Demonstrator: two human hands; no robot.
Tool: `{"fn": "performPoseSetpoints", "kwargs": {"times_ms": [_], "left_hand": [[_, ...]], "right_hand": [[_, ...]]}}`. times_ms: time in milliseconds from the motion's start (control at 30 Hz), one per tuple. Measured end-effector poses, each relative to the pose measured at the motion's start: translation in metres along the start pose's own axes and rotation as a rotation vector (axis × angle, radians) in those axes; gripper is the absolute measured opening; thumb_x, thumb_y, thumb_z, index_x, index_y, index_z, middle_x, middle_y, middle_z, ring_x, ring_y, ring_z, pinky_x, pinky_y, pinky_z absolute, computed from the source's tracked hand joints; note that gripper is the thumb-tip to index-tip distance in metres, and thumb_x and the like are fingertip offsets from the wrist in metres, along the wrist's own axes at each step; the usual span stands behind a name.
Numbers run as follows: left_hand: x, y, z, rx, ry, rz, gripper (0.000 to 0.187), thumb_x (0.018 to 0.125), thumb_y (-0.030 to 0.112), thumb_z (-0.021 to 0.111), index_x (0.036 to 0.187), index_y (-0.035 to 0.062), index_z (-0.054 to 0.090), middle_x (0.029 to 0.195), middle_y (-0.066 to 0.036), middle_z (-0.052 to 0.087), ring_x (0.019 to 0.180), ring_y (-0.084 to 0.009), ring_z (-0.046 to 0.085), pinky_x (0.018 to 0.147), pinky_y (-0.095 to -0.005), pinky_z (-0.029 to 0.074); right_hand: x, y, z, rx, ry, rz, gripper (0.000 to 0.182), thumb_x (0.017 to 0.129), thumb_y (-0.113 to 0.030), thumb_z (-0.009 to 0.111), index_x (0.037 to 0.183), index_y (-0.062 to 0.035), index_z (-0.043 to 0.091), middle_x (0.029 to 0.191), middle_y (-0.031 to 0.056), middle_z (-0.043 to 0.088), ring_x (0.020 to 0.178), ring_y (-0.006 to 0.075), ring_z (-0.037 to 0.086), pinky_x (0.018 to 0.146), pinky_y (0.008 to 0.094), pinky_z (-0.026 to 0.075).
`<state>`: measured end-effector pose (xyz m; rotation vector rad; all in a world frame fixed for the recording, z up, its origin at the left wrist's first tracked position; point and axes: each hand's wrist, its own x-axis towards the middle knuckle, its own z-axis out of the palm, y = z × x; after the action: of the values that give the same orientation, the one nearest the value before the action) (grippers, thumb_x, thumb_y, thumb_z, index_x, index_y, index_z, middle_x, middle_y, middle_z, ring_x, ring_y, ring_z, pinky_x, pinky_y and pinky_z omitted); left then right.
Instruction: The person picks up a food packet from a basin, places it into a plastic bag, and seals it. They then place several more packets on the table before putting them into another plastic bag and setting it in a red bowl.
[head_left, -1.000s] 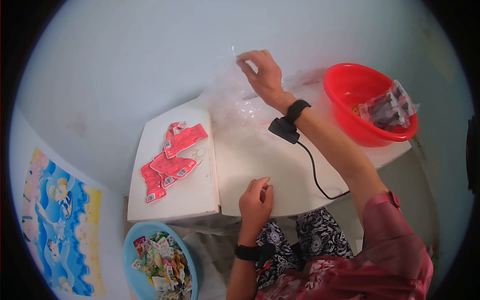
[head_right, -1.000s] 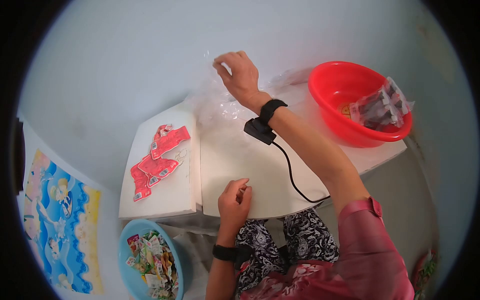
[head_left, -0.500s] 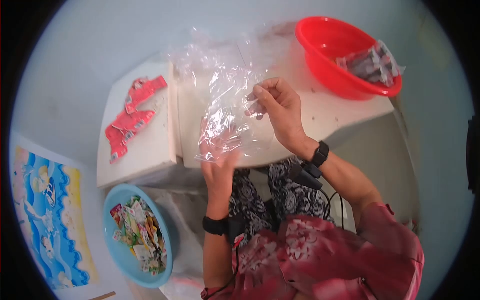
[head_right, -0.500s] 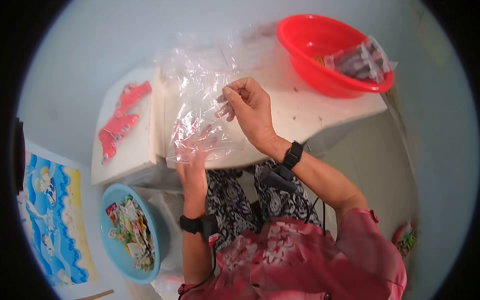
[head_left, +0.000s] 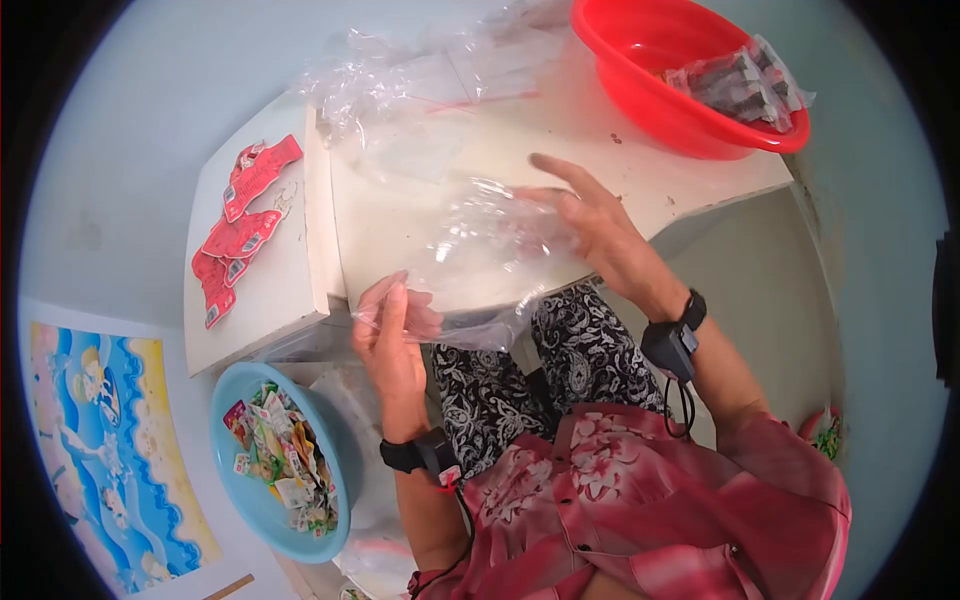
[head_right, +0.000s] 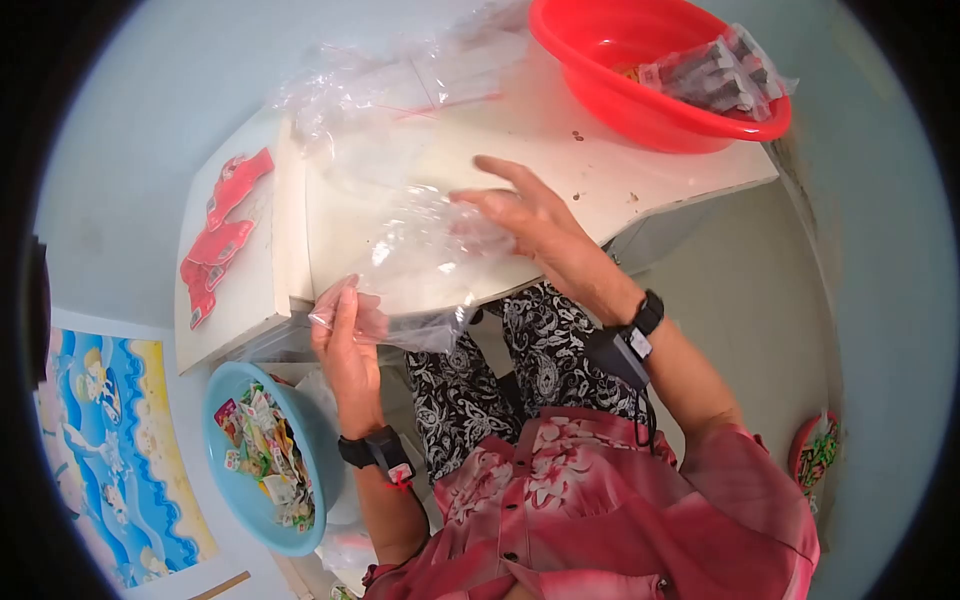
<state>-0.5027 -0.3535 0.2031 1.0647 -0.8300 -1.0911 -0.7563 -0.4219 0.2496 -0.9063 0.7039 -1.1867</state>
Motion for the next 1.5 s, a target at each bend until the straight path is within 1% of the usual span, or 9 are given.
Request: {"fn": "performPoseSetpoints", "kwargs": {"times_ms": [100, 333, 433, 600, 733, 1033, 1133, 1267, 1500], "left_hand": [[-0.006, 0.013, 0.008, 0.03, -0.025, 0.017, 0.031, 0.102, 0.017, 0.06, 0.129, 0.0002, 0.062, 0.091, -0.007, 0.071, 0.076, -0.0123, 0.066, 0.063, -0.0253, 0.053], [-0.029, 0.017, 0.043, 0.07, -0.093, -0.036, 0.03, 0.103, 0.015, 0.058, 0.127, -0.0029, 0.06, 0.093, -0.014, 0.073, 0.078, -0.0244, 0.073, 0.072, -0.0317, 0.059], [-0.039, 0.005, 0.036, 0.149, -0.133, -0.171, 0.023, 0.103, 0.015, 0.059, 0.119, -0.0024, 0.061, 0.087, -0.014, 0.072, 0.076, -0.0238, 0.072, 0.071, -0.0321, 0.058], [-0.043, 0.013, 0.015, 0.162, -0.105, -0.072, 0.017, 0.103, 0.015, 0.06, 0.109, -0.0002, 0.064, 0.062, -0.002, 0.053, 0.054, -0.0107, 0.049, 0.05, -0.0252, 0.038], [-0.043, 0.013, 0.011, 0.099, -0.129, -0.091, 0.018, 0.102, 0.014, 0.061, 0.109, -0.0021, 0.064, 0.062, -0.004, 0.057, 0.052, -0.0116, 0.053, 0.049, -0.025, 0.039], [-0.051, -0.001, -0.005, 0.177, -0.058, -0.174, 0.021, 0.1, 0.013, 0.062, 0.115, -0.0021, 0.064, 0.065, -0.003, 0.057, 0.056, -0.0119, 0.054, 0.053, -0.0261, 0.042], [-0.052, -0.002, 0.005, 0.289, -0.044, -0.186, 0.023, 0.1, 0.013, 0.062, 0.117, -0.0023, 0.065, 0.068, -0.004, 0.059, 0.06, -0.0125, 0.058, 0.058, -0.0261, 0.046], [-0.046, -0.001, 0.004, 0.266, 0.057, -0.097, 0.023, 0.101, 0.015, 0.06, 0.117, -0.0022, 0.066, 0.069, -0.002, 0.06, 0.063, -0.0105, 0.057, 0.061, -0.0246, 0.045], [-0.043, 0.017, 0.002, 0.531, 0.103, 0.053, 0.024, 0.106, 0.017, 0.056, 0.108, -0.0033, 0.069, 0.065, 0.002, 0.052, 0.059, -0.0043, 0.046, 0.058, -0.0218, 0.039]], "right_hand": [[0.012, 0.007, -0.009, -0.264, -0.155, 0.093, 0.02, 0.096, -0.022, 0.073, 0.101, -0.0044, 0.067, 0.092, 0.0039, 0.073, 0.082, 0.0127, 0.07, 0.076, 0.0249, 0.053], [0.018, 0.034, -0.016, -0.084, 0.092, -0.095, 0.014, 0.097, -0.019, 0.071, 0.095, -0.006, 0.066, 0.081, 0.0005, 0.068, 0.064, 0.0052, 0.059, 0.058, 0.0218, 0.045], [0.014, 0.031, -0.006, -0.071, 0.17, -0.18, 0.014, 0.096, -0.019, 0.073, 0.094, -0.0067, 0.066, 0.076, -0.0018, 0.065, 0.063, 0.0035, 0.056, 0.056, 0.0208, 0.042], [0.02, 0.007, -0.032, -0.251, 0.172, -0.205, 0.017, 0.094, -0.019, 0.076, 0.09, -0.0054, 0.067, 0.068, -0.0057, 0.059, 0.06, 0.0013, 0.048, 0.054, 0.02, 0.038], [0.023, 0.001, -0.035, -0.388, 0.27, -0.297, 0.018, 0.093, -0.02, 0.077, 0.088, -0.0044, 0.068, 0.065, -0.0072, 0.056, 0.06, 0.0008, 0.045, 0.054, 0.0197, 0.036], [0.043, 0.023, -0.048, -0.745, 0.244, -0.483, 0.029, 0.094, -0.028, 0.073, 0.105, -0.0008, 0.068, 0.086, 0.0062, 0.071, 0.078, 0.0172, 0.067, 0.071, 0.0317, 0.053], [0.028, 0.005, -0.028, -1.097, -0.008, -0.227, 0.029, 0.092, -0.026, 0.073, 0.111, -0.0036, 0.069, 0.091, 0.0105, 0.073, 0.086, 0.0242, 0.07, 0.077, 0.0362, 0.055], [0.035, 0.033, -0.034, -1.026, -0.099, -0.388, 0.024, 0.09, -0.013, 0.07, 0.113, -0.0074, 0.07, 0.097, 0.0118, 0.073, 0.086, 0.0278, 0.071, 0.076, 0.0376, 0.055], [0.032, 0.013, -0.021, -0.776, -0.072, -0.39, 0.012, 0.093, -0.004, 0.07, 0.104, -0.0024, 0.07, 0.09, 0.005, 0.07, 0.074, 0.013, 0.062, 0.067, 0.0271, 0.05]]}}
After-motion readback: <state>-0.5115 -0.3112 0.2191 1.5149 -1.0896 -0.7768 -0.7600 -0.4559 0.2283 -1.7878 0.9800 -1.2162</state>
